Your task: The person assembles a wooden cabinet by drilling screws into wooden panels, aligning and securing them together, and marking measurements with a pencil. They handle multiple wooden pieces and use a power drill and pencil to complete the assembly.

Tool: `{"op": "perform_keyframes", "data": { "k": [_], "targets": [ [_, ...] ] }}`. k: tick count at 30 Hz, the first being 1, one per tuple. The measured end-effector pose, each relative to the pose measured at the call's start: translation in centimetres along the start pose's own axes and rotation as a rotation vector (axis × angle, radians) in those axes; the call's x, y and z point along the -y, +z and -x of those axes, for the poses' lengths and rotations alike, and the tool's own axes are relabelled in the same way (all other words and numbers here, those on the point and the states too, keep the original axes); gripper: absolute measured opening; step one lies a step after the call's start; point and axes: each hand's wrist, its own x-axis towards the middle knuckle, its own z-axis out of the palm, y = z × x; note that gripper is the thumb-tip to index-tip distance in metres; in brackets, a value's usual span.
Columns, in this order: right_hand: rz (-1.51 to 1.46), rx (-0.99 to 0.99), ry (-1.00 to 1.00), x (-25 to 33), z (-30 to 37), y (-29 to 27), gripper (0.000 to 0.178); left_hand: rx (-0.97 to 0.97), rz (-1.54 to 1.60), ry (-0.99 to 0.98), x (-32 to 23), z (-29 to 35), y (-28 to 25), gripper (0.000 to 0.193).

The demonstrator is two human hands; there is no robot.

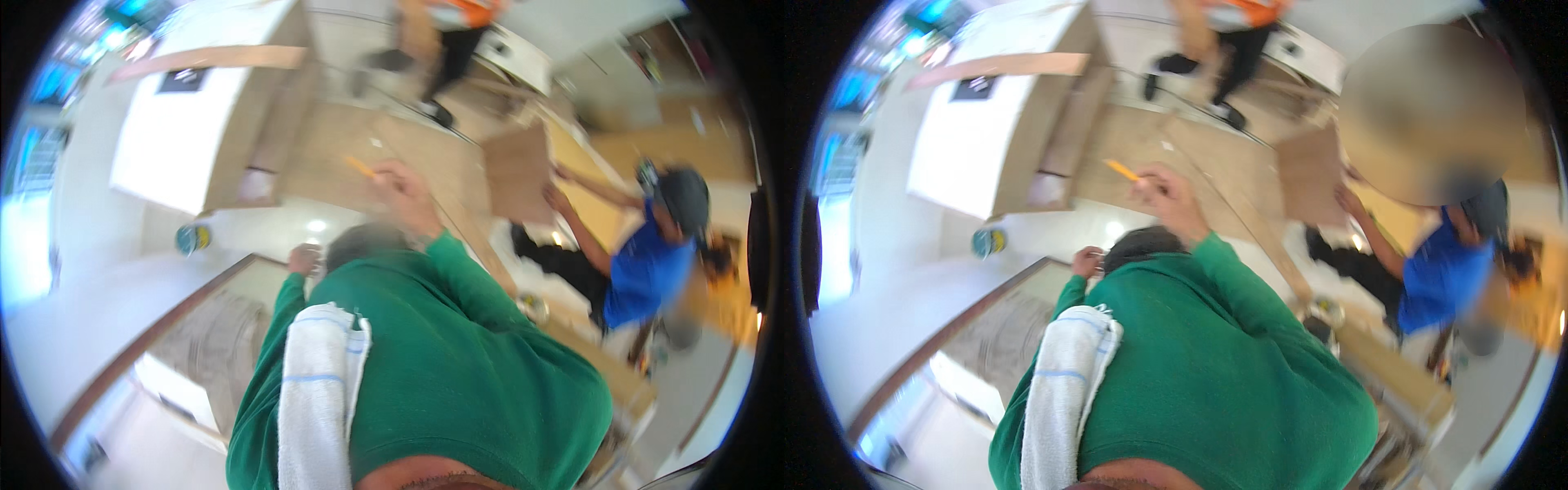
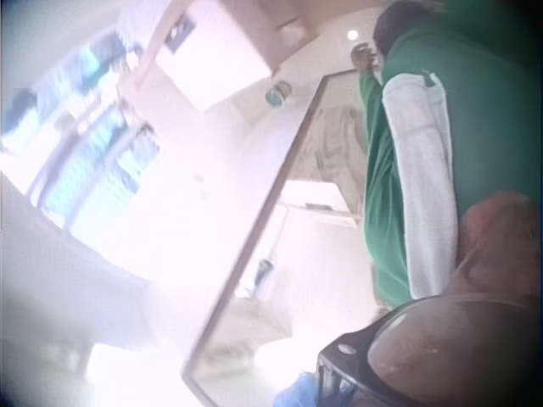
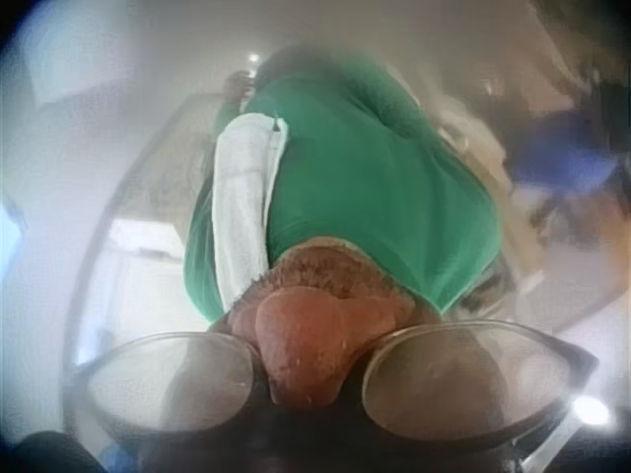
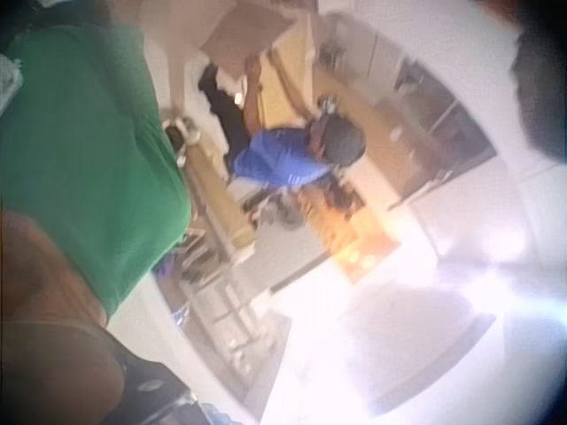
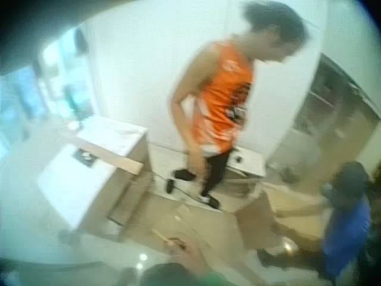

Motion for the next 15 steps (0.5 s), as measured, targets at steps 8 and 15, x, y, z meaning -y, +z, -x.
{"op": "perform_keyframes", "data": {
  "k": [8, 15],
  "targets": [
    [-0.253, 0.098, -0.73, 14.5, -8.9, 6.1, 0.028, -0.32, -0.151, 0.118, -1.6, 1.5, -3.2, 0.036],
    [-0.356, 0.102, -1.372, 29.5, -8.9, 7.9, 0.023, -0.694, -0.062, 0.174, -2.5, -0.4, -3.5, 0.023]
  ]
}}
